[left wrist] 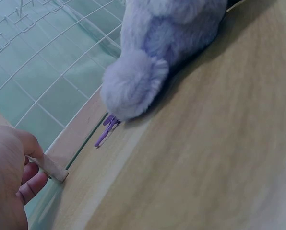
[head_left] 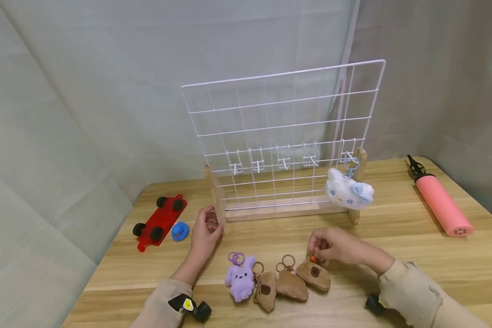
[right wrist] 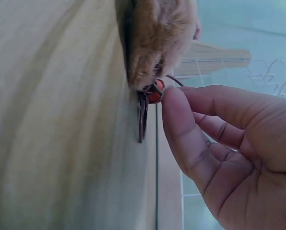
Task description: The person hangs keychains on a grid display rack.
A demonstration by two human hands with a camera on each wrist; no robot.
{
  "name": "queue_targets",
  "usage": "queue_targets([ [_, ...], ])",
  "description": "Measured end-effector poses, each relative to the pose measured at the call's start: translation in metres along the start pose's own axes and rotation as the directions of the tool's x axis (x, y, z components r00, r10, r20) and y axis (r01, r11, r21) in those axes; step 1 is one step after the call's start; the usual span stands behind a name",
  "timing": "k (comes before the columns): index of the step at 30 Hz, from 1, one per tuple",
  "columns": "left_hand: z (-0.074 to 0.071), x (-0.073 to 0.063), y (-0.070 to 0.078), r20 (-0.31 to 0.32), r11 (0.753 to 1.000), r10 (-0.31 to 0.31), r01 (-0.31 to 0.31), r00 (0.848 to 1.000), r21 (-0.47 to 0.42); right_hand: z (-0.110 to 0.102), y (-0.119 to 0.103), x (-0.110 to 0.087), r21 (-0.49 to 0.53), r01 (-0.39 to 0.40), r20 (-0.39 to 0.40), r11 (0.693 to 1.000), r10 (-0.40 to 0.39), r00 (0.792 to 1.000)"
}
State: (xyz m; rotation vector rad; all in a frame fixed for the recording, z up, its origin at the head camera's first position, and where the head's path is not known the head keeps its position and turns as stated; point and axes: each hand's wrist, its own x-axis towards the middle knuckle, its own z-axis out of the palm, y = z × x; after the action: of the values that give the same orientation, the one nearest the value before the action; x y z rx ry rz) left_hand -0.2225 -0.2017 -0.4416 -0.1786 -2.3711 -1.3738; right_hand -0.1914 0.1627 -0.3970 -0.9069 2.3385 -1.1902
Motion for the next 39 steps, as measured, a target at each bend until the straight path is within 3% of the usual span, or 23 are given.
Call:
queue_targets([
  [6, 0.000, 0.000, 0.000, -0.003, 1.000, 0.008, -0.008, 1.000, -0.006, -0.005, -0.006, -0.003, 0.007, -0.011, -0.020, 1.000, 0.011, 1.000],
  [11, 0.000, 0.000, 0.000, -0.004, 1.000, 0.014, -0.014, 1.000, -0.004, -0.011, -0.013, -0.006, -0.034, 0.032, -0.062, 0.999, -0.034, 0.997],
  [20, -0.002, 0.001, 0.002, -0.011, 1.000, 0.026, -0.026, 1.000, -0.004, -0.020, -0.021, -0.010, -0.011, 0.070, -0.097, 0.997, -0.071, 0.993],
  [32, -0.001, -0.001, 0.003, 0.004, 1.000, 0.001, -0.001, 1.000, -0.010, -0.025, -0.029, -0.015, 0.001, 0.073, -0.126, 0.997, -0.073, 0.989],
  [39, -0.001, -0.001, 0.004, 0.013, 1.000, -0.003, 0.003, 1.000, 0.001, -0.031, -0.037, -0.019, -0.020, 0.110, -0.153, 0.994, -0.112, 0.982],
])
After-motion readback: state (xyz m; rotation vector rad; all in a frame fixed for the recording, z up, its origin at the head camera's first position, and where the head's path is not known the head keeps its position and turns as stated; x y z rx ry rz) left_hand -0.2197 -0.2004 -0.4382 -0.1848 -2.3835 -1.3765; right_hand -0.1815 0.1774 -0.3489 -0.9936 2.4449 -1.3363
